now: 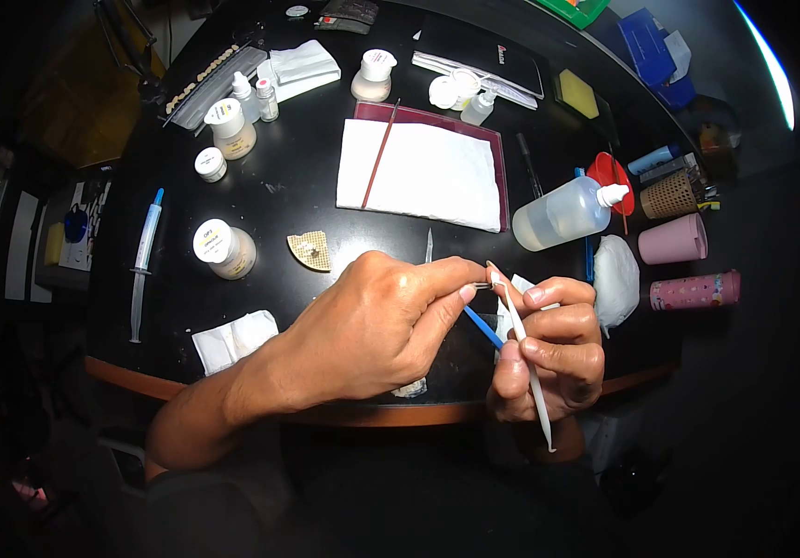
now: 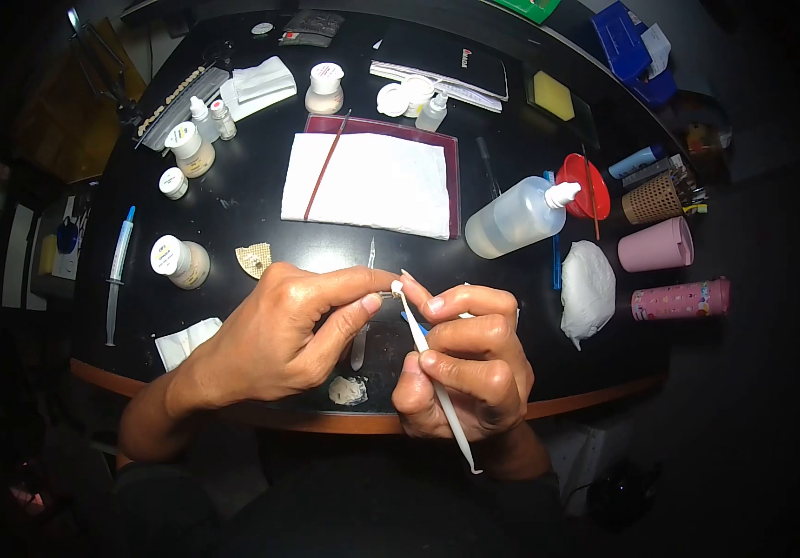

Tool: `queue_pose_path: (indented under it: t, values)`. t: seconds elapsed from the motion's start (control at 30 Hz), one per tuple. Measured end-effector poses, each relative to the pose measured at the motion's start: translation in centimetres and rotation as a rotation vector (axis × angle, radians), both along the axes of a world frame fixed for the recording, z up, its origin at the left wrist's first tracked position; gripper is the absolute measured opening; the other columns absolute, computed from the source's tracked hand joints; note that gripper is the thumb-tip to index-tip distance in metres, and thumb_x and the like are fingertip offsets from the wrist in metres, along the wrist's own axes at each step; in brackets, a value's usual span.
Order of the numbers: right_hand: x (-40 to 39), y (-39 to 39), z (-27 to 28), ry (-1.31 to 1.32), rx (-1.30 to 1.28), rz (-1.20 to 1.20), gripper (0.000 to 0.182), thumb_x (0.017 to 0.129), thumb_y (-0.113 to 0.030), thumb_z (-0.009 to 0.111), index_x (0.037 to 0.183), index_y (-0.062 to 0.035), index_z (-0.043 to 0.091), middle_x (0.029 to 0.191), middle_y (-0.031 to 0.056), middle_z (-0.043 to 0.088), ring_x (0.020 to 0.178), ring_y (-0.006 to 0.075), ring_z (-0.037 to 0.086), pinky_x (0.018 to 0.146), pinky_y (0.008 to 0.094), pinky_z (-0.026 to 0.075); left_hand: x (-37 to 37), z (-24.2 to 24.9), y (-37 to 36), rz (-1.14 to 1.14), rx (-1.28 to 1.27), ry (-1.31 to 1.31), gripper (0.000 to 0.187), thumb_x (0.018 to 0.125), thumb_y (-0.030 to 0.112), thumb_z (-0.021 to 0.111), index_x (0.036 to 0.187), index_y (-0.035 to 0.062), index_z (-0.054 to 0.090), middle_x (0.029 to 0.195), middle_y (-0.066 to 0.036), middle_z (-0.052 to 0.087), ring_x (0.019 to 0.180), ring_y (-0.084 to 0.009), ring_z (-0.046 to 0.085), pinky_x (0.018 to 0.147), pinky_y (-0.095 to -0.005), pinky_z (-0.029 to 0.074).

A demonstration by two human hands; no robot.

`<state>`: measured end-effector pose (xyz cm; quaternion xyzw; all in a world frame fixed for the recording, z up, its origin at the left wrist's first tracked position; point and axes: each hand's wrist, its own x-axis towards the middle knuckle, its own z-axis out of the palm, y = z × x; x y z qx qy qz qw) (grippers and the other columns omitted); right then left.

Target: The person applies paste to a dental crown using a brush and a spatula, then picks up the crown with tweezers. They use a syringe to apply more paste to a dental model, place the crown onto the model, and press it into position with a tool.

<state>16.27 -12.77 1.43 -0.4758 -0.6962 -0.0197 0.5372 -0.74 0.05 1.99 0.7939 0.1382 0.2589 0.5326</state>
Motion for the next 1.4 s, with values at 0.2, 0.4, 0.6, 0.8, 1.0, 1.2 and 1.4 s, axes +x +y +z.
queue_pose_path:
  t: [0.2,0.4,0.6,0.8,1.0,1.2,1.4]
  values:
    - [0.4,-0.1,-0.3,0.017,0.021,0.033,0.029,0.084,0.005,0.068,0.107,-0.0056,0.055,0.096,0.0114,0.057,0.103,0.0279,0.054,0.093,0.0558,0.067,0.0,-0.3,0.6,0.045,0.048,0.009,0.024,0.103,0.004,0.060,0.120,-0.0052,0.074,0.070,-0.018,0.070,0.059,-0.0195,0.069,0.056,-0.0330,0.051]
    - [-1.1,-3.1,-0.4,-0.098,-0.173,0.004,0.029,0.073,0.004,0.073,0.095,-0.0094,0.060,0.080,0.0031,0.065,0.088,0.0257,0.057,0.079,0.0355,0.050,-0.1,-0.5,2.0,0.215,0.128,0.041,0.023,0.104,0.012,0.063,0.112,-0.0054,0.075,0.080,-0.019,0.074,0.065,-0.0222,0.071,0.062,-0.0341,0.053]
    - [-3.7,-5.0,-4.2,-0.069,-0.335,0.026,0.022,0.064,0.003,0.080,0.079,-0.0073,0.068,0.075,0.0020,0.068,0.089,0.0255,0.061,0.076,0.0328,0.049,0.0,-1.5,2.5,0.254,0.259,0.023,0.024,0.104,0.014,0.063,0.108,-0.0058,0.075,0.088,-0.022,0.075,0.075,-0.0297,0.075,0.069,-0.0375,0.055]
    - [-4.0,-4.7,-4.6,-0.117,-0.320,0.015,0.022,0.062,0.002,0.082,0.077,-0.0072,0.069,0.075,0.0018,0.069,0.090,0.0258,0.062,0.076,0.0335,0.048,0.1,-1.5,2.3,0.231,0.295,0.040,0.023,0.104,0.013,0.062,0.108,-0.0054,0.075,0.080,-0.020,0.074,0.064,-0.0241,0.071,0.060,-0.0351,0.052]
    - [-3.8,-4.8,-4.6,-0.141,-0.315,0.033,0.023,0.060,0.004,0.077,0.078,-0.0060,0.068,0.072,0.0031,0.069,0.088,0.0270,0.059,0.077,0.0357,0.050,0.3,-2.2,2.1,0.236,0.318,0.014,0.022,0.105,0.012,0.061,0.108,-0.0051,0.076,0.076,-0.017,0.073,0.059,-0.0208,0.068,0.056,-0.0340,0.049]
    - [-3.8,-4.8,-4.6,-0.142,-0.314,0.049,0.022,0.060,0.004,0.077,0.078,-0.0058,0.068,0.071,0.0033,0.069,0.087,0.0267,0.059,0.077,0.0359,0.049,0.2,-2.1,2.1,0.232,0.297,0.009,0.022,0.105,0.011,0.061,0.107,-0.0053,0.075,0.076,-0.018,0.073,0.060,-0.0220,0.069,0.056,-0.0347,0.049]
    - [-3.9,-4.8,-4.6,-0.137,-0.321,0.049,0.021,0.060,0.003,0.076,0.078,-0.0056,0.068,0.072,0.0039,0.069,0.086,0.0266,0.060,0.077,0.0363,0.050,0.4,-2.9,2.0,0.246,0.351,-0.032,0.023,0.105,0.011,0.060,0.108,-0.0045,0.076,0.081,-0.018,0.076,0.065,-0.0239,0.073,0.059,-0.0326,0.054]
